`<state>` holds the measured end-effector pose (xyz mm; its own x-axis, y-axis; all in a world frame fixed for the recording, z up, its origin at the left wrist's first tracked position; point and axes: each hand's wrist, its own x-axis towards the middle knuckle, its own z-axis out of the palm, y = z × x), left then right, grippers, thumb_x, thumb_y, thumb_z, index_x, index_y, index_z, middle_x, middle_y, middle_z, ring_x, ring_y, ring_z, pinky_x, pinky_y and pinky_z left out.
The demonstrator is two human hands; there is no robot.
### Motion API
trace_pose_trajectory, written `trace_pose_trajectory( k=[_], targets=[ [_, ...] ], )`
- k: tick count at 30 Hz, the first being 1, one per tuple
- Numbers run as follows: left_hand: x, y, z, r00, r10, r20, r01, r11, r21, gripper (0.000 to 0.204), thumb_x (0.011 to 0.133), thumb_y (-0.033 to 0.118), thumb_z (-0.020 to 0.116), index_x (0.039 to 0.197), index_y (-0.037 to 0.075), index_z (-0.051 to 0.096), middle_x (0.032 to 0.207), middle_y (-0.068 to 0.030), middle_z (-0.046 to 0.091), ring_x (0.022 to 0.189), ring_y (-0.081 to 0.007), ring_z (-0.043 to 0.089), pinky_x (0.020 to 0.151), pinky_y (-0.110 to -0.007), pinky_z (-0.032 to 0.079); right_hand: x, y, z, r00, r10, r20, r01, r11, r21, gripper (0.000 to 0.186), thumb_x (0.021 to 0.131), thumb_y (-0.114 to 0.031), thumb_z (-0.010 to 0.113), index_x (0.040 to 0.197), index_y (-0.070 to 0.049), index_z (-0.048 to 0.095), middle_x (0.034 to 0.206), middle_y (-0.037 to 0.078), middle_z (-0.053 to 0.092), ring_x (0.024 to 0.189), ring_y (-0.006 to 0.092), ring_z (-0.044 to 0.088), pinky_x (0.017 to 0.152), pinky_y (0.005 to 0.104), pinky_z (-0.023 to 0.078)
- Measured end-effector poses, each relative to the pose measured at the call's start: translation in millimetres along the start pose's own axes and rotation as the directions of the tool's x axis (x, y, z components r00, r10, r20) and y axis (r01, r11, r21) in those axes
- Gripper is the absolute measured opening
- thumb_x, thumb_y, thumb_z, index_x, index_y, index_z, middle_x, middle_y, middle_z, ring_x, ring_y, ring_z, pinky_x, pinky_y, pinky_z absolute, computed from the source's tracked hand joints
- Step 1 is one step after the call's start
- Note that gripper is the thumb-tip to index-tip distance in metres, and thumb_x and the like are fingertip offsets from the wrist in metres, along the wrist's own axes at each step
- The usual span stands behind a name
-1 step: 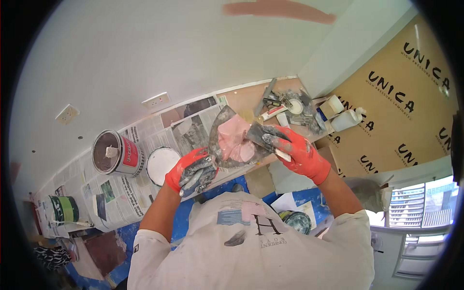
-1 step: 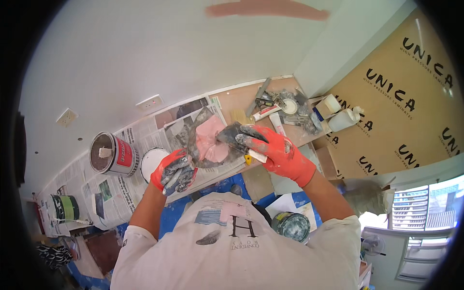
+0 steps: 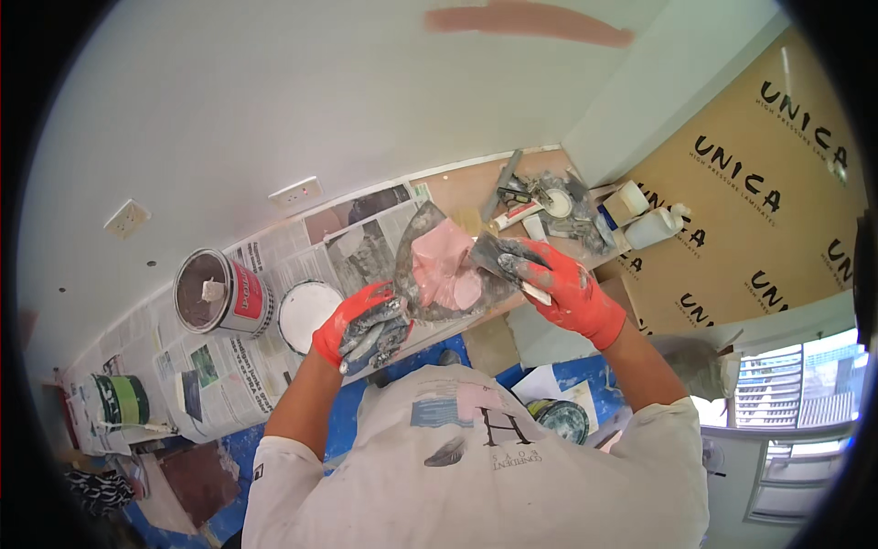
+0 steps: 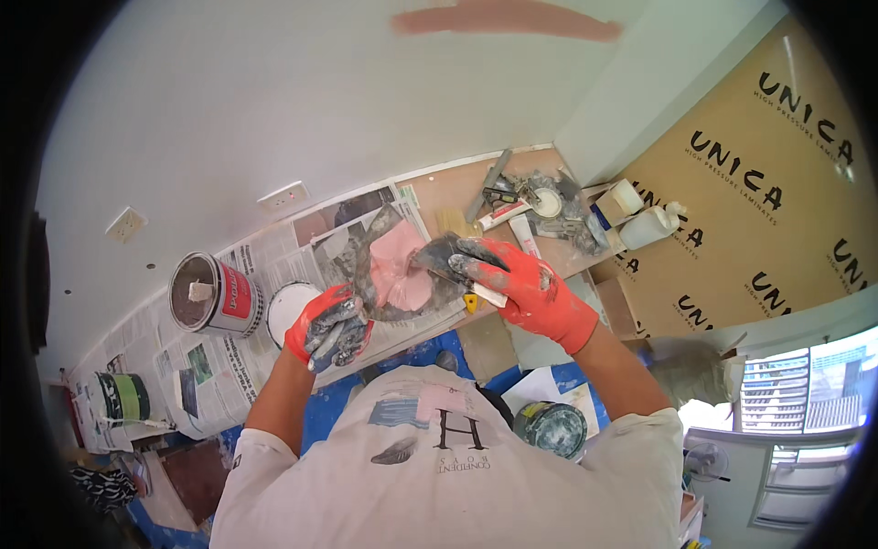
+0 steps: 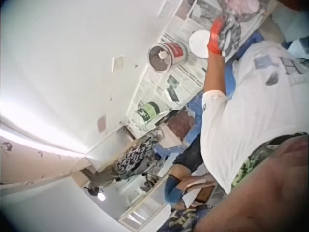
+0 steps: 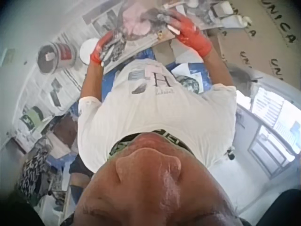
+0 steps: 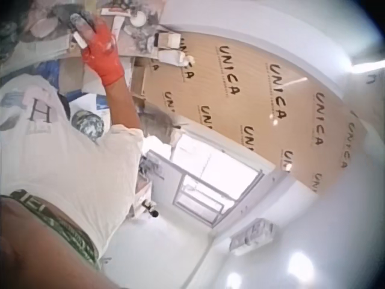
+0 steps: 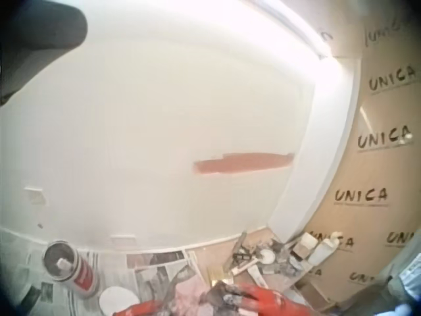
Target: The person spreads pink putty onto a white wall using a scraper and a putty knife, taking the material from a pile on a larger metal plate.
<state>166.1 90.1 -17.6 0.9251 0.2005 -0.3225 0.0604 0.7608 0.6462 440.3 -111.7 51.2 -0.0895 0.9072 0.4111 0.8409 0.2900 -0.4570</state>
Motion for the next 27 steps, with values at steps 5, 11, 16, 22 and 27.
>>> trace_pose_trajectory(
  k=[5, 11, 16, 22, 27],
  targets=[
    [-17, 12, -23, 0.963, 0.12, 0.241, -0.04, 0.948, -0.315, 0.026, 0.094, 0.027, 0.056, 0.11, 0.006, 0.059, 0.075, -0.0179, 0.063, 0.051, -0.0302, 0.059, 0.042, -0.041, 0.048, 7, -2, 13, 0.969, 0.053, 0.242, -0.007, 0.982, -0.186, 0.054, 0.08, -0.001, 0.066, 0.132, -0.012, 0.057, 0.13, 0.017, 0.056, 0.119, 0.0391, 0.055, 0.099, 0.0423, 0.047],
    [-16, 31, -27, 0.92, 0.377, 0.11, -0.338, 0.902, -0.267, 0.024, 0.097, 0.03, 0.053, 0.108, 0.009, 0.053, 0.059, -0.011, 0.049, 0.034, -0.0248, 0.042, 0.034, -0.038, 0.04, 41, 93, -9, 0.963, 0.159, -0.216, -0.2, 0.964, -0.178, 0.031, 0.087, -0.019, 0.063, 0.117, -0.011, 0.067, 0.135, 0.019, 0.051, 0.129, 0.0422, 0.044, 0.109, 0.0467, 0.036],
    [-25, 20, -48, 0.93, 0.368, 0.016, -0.364, 0.925, -0.111, 0.025, 0.097, 0.034, 0.052, 0.1, 0.009, 0.053, 0.059, -0.0115, 0.051, 0.038, -0.0254, 0.046, 0.035, -0.038, 0.041, 167, 163, -86, 0.954, 0.011, -0.301, -0.136, 0.907, -0.399, 0.024, 0.085, -0.026, 0.063, 0.105, -0.015, 0.073, 0.156, 0.02, 0.03, 0.143, 0.0442, 0.027, 0.116, 0.0475, 0.03],
    [-27, -10, -55, 0.882, 0.421, -0.212, -0.442, 0.895, -0.06, 0.03, 0.099, 0.036, 0.047, 0.09, 0.008, 0.054, 0.059, -0.0113, 0.05, 0.038, -0.0259, 0.045, 0.035, -0.04, 0.039, 216, 240, -126, 0.95, -0.062, -0.306, -0.093, 0.88, -0.466, 0.022, 0.084, -0.025, 0.063, 0.101, -0.016, 0.073, 0.158, 0.02, 0.027, 0.145, 0.044, 0.023, 0.118, 0.0463, 0.027],
    [-15, -20, -23, 0.852, 0.441, -0.281, -0.486, 0.866, -0.113, 0.031, 0.101, 0.036, 0.044, 0.093, 0.008, 0.055, 0.059, -0.0118, 0.05, 0.037, -0.0266, 0.043, 0.035, -0.041, 0.038, 205, 262, -117, 0.955, -0.135, -0.265, -0.033, 0.838, -0.545, 0.019, 0.081, -0.021, 0.063, 0.096, -0.013, 0.072, 0.156, 0.024, 0.028, 0.144, 0.0471, 0.023, 0.118, 0.0484, 0.025]
  ],
)
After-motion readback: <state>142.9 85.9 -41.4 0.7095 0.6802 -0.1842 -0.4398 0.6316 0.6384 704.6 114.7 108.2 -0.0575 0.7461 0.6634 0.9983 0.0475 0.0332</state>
